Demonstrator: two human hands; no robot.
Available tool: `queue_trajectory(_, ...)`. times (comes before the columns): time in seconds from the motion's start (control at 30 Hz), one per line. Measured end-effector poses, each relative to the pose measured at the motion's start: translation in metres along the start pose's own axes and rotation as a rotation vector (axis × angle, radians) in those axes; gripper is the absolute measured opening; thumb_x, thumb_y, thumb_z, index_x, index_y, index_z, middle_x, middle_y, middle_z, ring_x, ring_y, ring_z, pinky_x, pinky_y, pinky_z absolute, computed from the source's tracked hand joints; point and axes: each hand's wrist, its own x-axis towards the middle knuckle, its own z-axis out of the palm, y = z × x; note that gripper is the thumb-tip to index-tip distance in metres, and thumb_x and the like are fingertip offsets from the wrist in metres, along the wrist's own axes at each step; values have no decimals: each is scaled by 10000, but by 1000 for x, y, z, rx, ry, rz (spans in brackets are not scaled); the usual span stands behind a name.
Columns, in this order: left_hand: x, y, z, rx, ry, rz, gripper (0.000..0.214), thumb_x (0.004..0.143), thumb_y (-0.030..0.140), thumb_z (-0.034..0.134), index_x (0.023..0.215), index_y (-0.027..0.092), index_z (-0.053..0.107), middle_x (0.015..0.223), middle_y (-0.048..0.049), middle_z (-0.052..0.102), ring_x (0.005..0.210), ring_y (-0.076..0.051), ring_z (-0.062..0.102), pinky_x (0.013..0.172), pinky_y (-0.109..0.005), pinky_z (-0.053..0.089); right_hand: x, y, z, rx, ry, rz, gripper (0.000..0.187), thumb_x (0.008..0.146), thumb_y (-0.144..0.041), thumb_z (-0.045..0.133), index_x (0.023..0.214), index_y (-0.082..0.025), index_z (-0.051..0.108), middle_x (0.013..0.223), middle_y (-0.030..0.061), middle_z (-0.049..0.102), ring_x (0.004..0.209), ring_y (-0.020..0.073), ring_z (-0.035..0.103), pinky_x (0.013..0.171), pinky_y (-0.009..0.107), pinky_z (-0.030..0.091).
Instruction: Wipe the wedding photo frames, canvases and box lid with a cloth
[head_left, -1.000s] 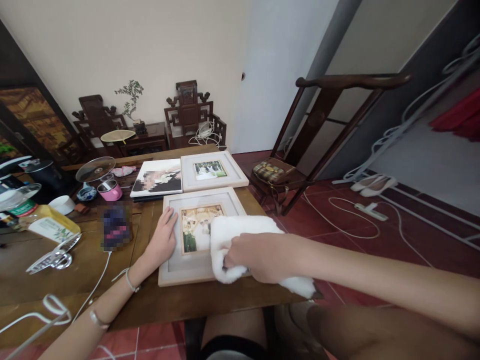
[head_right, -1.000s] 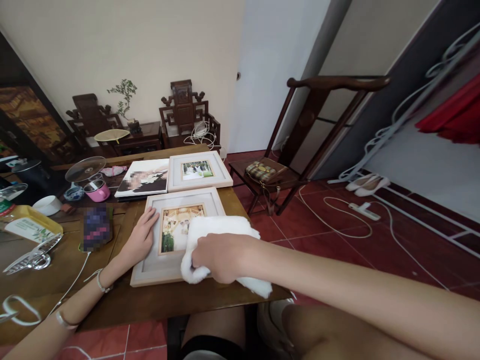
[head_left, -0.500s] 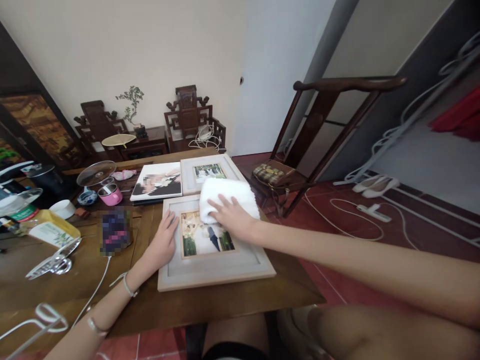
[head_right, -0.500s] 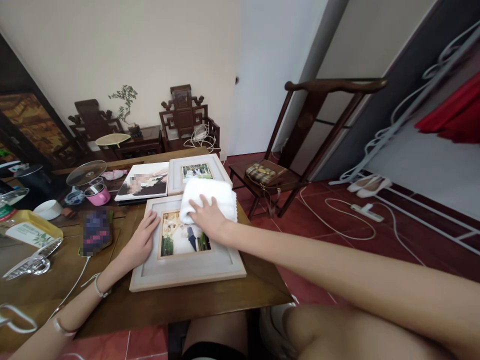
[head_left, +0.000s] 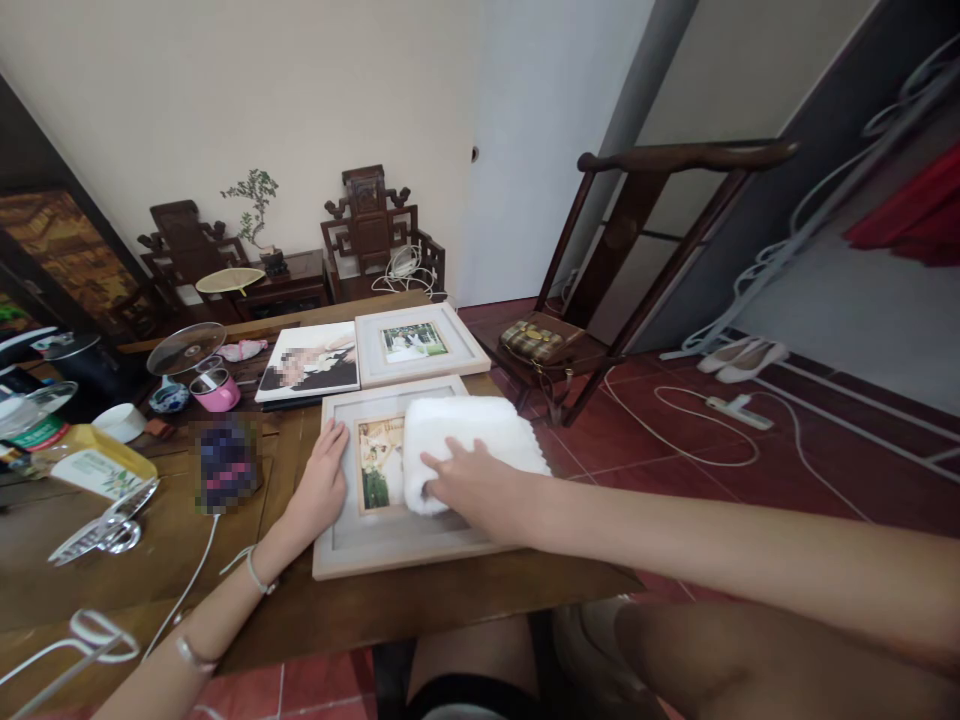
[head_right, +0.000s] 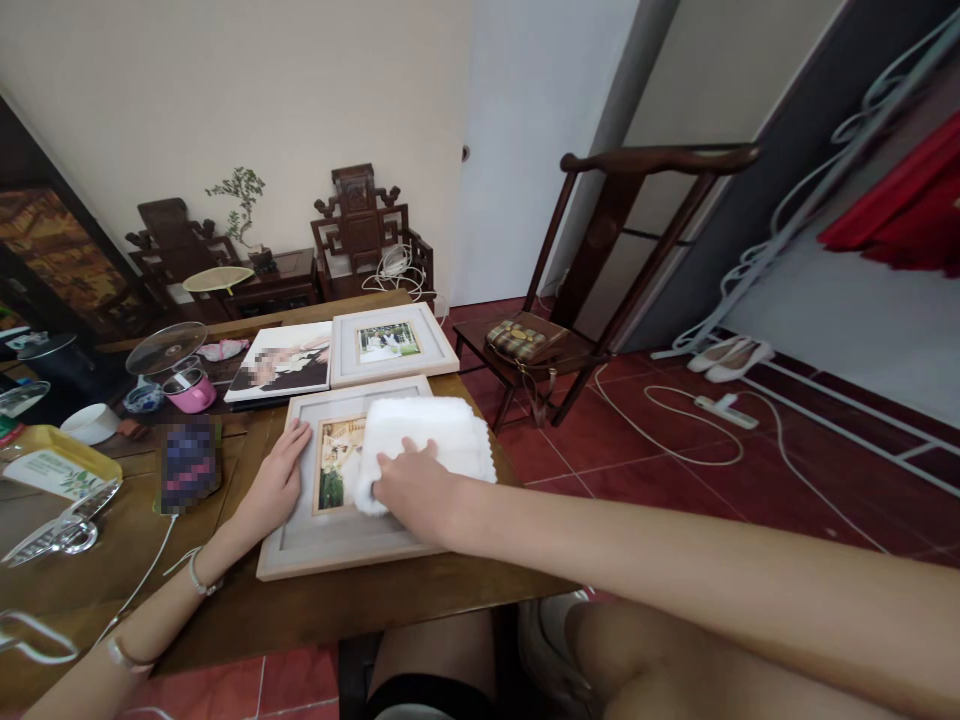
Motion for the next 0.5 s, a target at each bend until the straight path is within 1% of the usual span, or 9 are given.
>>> queue_trajectory(0.1,1,4,0,-4,4,1,592,821,36,375,1404,95,463,1488,-162,421,1444,-275,274,1191,-507,214,-24,-5,-19,82,-115,-106,382,710,38,582,1039,-113,704,1191,186,623,1012,341,617,801,445,503)
queue_trajectory(0.17,1,5,1,2,-2,5,575,826,41,374,1388,89,482,1482,-168,427,1443,-275,278,1190,-507,216,-35,-6,-24,128,-160,-160,363,739,39,535,1021,-113,706,1068,149,663,916,278,644,730,355,486)
queue_trajectory(0.2,1,5,1,7,-6,9,563,829,44,372,1378,86,494,1479,-172,429,1442,-276,279,1189,-508,216,-38,-6,-24,145,-166,-185,359,746,37,521,1011,-117,707,1027,133,669,889,259,645,694,328,470)
queue_trajectory(0.27,1,5,2,19,-9,19,544,838,51,366,1360,86,513,1476,-173,433,1441,-278,281,1186,-511,224,-40,-7,-22,145,-163,-218,349,737,32,526,997,-118,704,1009,120,668,869,246,638,648,307,442)
queue_trajectory(0.37,2,6,2,34,-10,27,527,845,57,359,1343,89,531,1470,-168,444,1439,-275,289,1180,-505,248,-34,-9,-16,117,-129,-213,340,726,21,551,1003,-113,697,1054,124,657,871,258,634,647,314,440)
queue_trajectory(0.43,2,7,1,34,-16,31,522,845,59,360,1335,79,537,1467,-175,447,1438,-277,289,1178,-505,253,-25,-9,-9,119,-69,-210,367,746,11,536,1052,-125,688,1086,132,654,886,261,637,680,323,459)
queue_trajectory(0.5,2,7,-2,22,-24,38,522,841,59,361,1330,72,541,1465,-182,448,1441,-280,282,1179,-514,244,-13,-6,-1,108,14,-198,419,767,-1,516,1130,-147,666,1192,149,628,989,290,623,740,351,486)
